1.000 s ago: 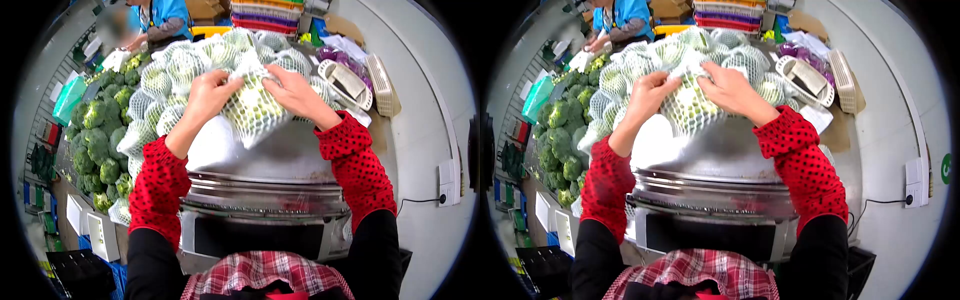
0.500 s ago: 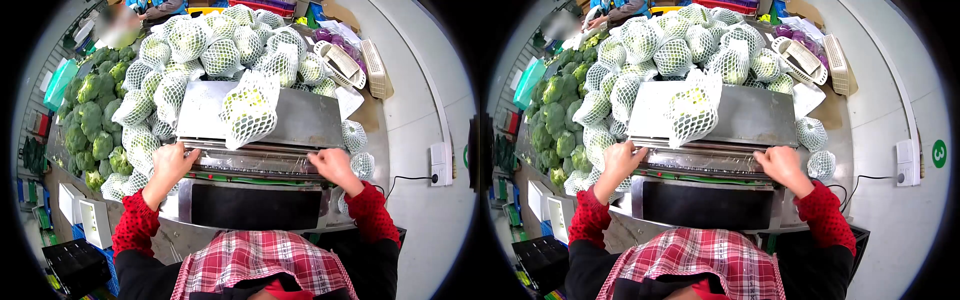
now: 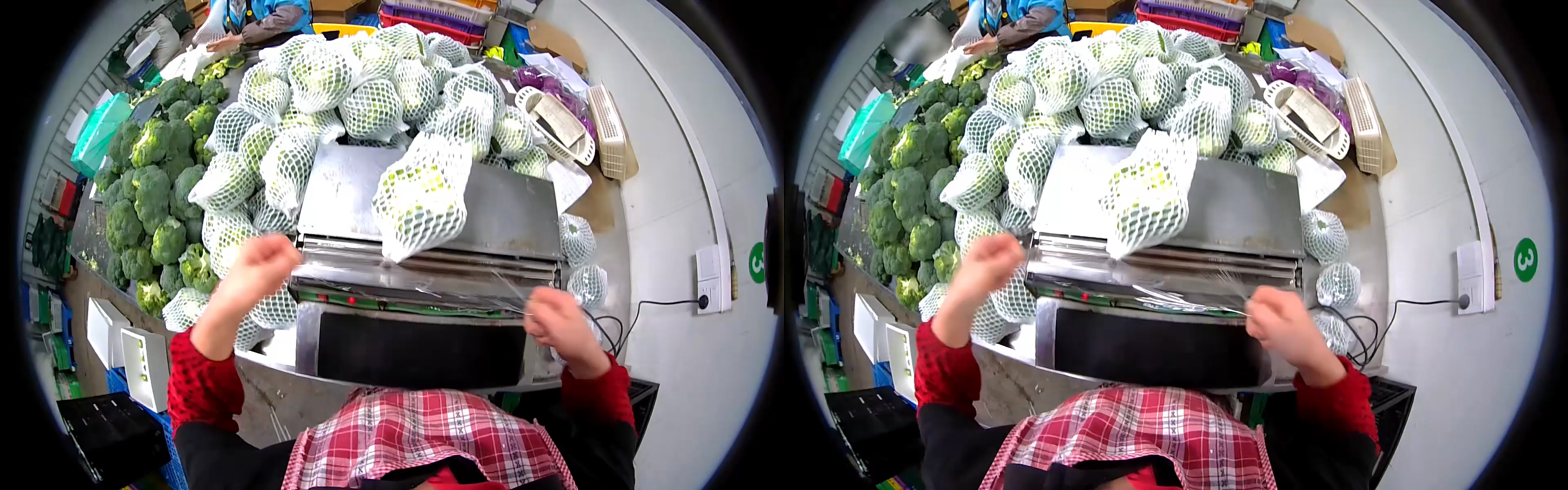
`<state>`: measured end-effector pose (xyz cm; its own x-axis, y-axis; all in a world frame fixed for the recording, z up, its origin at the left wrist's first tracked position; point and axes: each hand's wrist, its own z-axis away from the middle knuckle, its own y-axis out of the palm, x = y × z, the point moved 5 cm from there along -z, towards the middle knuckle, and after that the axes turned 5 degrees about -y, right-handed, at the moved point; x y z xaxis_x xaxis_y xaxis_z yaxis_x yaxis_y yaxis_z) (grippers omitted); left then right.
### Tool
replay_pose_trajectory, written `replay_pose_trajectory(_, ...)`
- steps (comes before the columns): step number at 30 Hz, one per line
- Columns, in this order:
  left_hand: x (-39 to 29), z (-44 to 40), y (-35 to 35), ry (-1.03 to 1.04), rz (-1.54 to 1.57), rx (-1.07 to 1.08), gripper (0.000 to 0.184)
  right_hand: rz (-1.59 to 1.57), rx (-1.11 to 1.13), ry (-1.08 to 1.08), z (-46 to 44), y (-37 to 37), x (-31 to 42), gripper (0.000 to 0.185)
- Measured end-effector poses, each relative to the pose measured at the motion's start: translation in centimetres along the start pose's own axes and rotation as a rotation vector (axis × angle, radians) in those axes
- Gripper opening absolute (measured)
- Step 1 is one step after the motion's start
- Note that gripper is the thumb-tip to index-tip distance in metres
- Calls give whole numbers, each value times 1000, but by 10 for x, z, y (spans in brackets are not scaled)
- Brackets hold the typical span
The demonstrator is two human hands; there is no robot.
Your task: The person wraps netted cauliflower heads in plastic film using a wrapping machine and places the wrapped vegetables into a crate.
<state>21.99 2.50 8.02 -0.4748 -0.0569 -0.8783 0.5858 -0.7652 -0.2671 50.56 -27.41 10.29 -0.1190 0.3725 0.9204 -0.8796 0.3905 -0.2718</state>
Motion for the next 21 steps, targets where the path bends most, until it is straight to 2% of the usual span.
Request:
replay_pose_trajectory(1,-30,-5,-13,181,160,-93,17,-203,-62,-69,4,-5,18,22)
replay_pose_trajectory(2,-60,-11,-23,236,229,-184,18,-288,-122,-191,-3,-15,46,20)
replay_pose_trajectory(3,-86,-31,-25,404,240,-170,19,-370,-188,-319,-26,-28,74,19)
replay_pose_trajectory(4,-98,-66,-22,477,82,-342,20,-197,-323,-398,-63,-35,76,17)
replay_pose_trajectory(5,-95,-106,-12,896,-287,-596,17,-20,-457,-478,-99,-36,64,16)
replay_pose_trajectory(6,-83,-130,13,960,-699,-734,12,425,-502,-621,-127,-28,38,14)
replay_pose_trajectory(7,-62,-158,33,879,-851,-630,7,876,-533,-739,-148,-15,15,11)
replay_pose_trajectory(8,-56,-160,58,872,-934,-528,9,909,-465,-758,-149,-1,0,5)
replay_pose_trajectory(10,-64,-144,87,1321,-863,-415,44,948,-404,-782,-157,15,0,12)
replay_pose_trajectory(11,-74,-132,96,1449,-942,-324,50,936,-438,-935,-149,25,10,25)
replay_pose_trajectory(12,-70,-132,105,1469,-914,-191,50,918,-476,-1089,-141,32,14,39)
replay_pose_trajectory(13,-65,-131,112,1488,-886,-63,50,911,-474,-1075,-141,35,9,39)
replay_pose_trajectory(15,-65,-133,110,1413,-841,-12,50,762,-301,-1057,-142,42,6,56)
replay_pose_trajectory(17,-71,-125,105,1350,-801,24,50,746,-242,-992,-139,32,19,54)
replay_pose_trajectory(19,-74,-103,93,1042,-559,208,59,615,-48,-828,-130,25,26,50)
replay_pose_trajectory(20,-72,-83,88,1013,-382,217,67,530,49,-811,-109,26,40,47)
replay_pose_trajectory(21,-78,-50,84,870,-280,265,64,547,149,-671,-83,28,47,46)
